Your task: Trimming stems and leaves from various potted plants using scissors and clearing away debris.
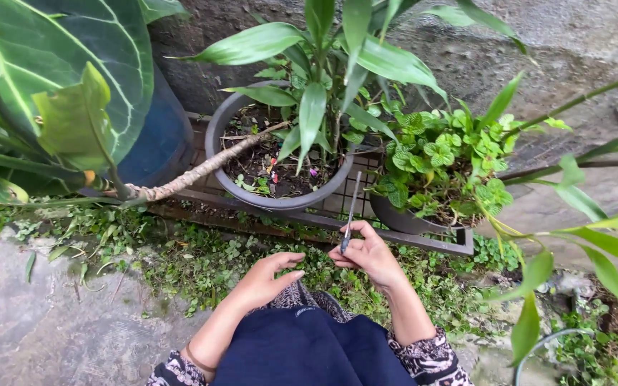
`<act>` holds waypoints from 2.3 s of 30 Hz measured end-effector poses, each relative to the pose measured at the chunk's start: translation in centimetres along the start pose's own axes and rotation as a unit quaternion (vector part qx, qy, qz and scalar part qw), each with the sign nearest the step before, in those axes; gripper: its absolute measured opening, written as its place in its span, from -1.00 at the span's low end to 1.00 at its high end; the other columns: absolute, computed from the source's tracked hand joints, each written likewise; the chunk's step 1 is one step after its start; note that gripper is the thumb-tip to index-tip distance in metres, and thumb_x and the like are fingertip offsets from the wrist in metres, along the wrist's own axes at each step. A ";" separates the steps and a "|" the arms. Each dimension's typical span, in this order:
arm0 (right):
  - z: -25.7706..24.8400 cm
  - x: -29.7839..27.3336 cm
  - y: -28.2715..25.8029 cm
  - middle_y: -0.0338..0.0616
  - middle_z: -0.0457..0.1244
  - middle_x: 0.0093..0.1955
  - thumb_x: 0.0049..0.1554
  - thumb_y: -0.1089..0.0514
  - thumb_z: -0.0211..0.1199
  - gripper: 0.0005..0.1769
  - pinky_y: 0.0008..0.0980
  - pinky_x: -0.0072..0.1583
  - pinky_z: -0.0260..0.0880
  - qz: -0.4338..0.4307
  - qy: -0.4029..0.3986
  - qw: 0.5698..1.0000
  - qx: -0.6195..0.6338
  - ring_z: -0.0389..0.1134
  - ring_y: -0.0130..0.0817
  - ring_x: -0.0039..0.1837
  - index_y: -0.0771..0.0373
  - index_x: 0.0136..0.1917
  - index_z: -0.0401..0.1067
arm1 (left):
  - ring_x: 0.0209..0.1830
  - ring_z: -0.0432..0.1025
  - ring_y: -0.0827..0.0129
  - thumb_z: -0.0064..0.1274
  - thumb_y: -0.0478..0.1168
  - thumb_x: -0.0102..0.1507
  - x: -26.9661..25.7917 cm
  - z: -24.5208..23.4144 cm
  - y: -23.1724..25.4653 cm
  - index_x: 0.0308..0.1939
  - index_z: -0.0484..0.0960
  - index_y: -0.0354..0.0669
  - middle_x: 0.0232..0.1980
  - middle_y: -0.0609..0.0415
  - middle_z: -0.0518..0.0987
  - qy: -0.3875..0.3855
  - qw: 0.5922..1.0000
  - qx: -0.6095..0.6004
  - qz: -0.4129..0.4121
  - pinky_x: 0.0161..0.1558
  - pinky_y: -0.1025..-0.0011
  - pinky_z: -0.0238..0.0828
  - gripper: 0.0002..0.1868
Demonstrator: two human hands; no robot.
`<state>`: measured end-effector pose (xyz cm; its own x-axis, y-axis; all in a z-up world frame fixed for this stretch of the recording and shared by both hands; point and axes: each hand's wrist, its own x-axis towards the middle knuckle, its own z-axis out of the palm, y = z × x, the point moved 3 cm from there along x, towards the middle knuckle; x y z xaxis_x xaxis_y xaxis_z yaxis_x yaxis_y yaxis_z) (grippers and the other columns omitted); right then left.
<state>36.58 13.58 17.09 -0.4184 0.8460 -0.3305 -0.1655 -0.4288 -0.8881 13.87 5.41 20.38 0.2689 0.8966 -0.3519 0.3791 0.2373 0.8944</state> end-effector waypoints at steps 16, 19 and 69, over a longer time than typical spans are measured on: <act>-4.0 2.0 -6.6 0.09 0.40 -0.26 -0.03 0.27 0.50 -0.57 -0.36 -0.17 0.59 0.037 0.029 0.970 -0.237 0.52 -0.20 -0.17 0.27 0.04 0.34 | 0.45 0.24 -0.06 -0.28 0.20 0.47 5.2 -1.0 1.0 0.41 0.02 -0.46 0.48 -0.40 0.11 0.335 0.860 -0.383 -0.006 0.24 0.21 0.32 -0.24; -3.1 2.1 -6.6 0.08 0.40 -0.24 -0.01 0.22 0.50 -0.58 -0.41 -0.19 0.58 0.049 0.025 0.971 -0.233 0.51 -0.22 -0.15 0.27 0.04 0.35 | 0.56 0.04 -0.13 -0.15 0.01 0.50 5.9 -1.8 0.1 0.14 0.31 -0.45 0.44 -0.32 0.08 0.433 0.840 -0.327 0.001 0.42 0.11 0.11 -0.53; -4.0 13.4 -14.6 -0.12 0.38 -0.42 -0.10 -0.02 0.51 -0.64 -0.61 -0.29 0.43 0.143 -0.005 0.867 -0.477 0.41 -0.52 -0.43 0.17 -0.08 0.58 | 0.40 0.16 0.20 0.04 0.04 0.41 3.5 -5.2 -2.1 0.03 0.36 -0.17 0.08 0.04 0.35 0.287 0.889 -0.356 -0.029 0.43 -0.15 0.04 -0.62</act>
<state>36.96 32.44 24.36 -0.3287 0.7434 -0.5825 0.7585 -0.1597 -0.6319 9.43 10.02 18.73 -0.3073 0.8692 -0.3873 -0.3335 0.2828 0.8993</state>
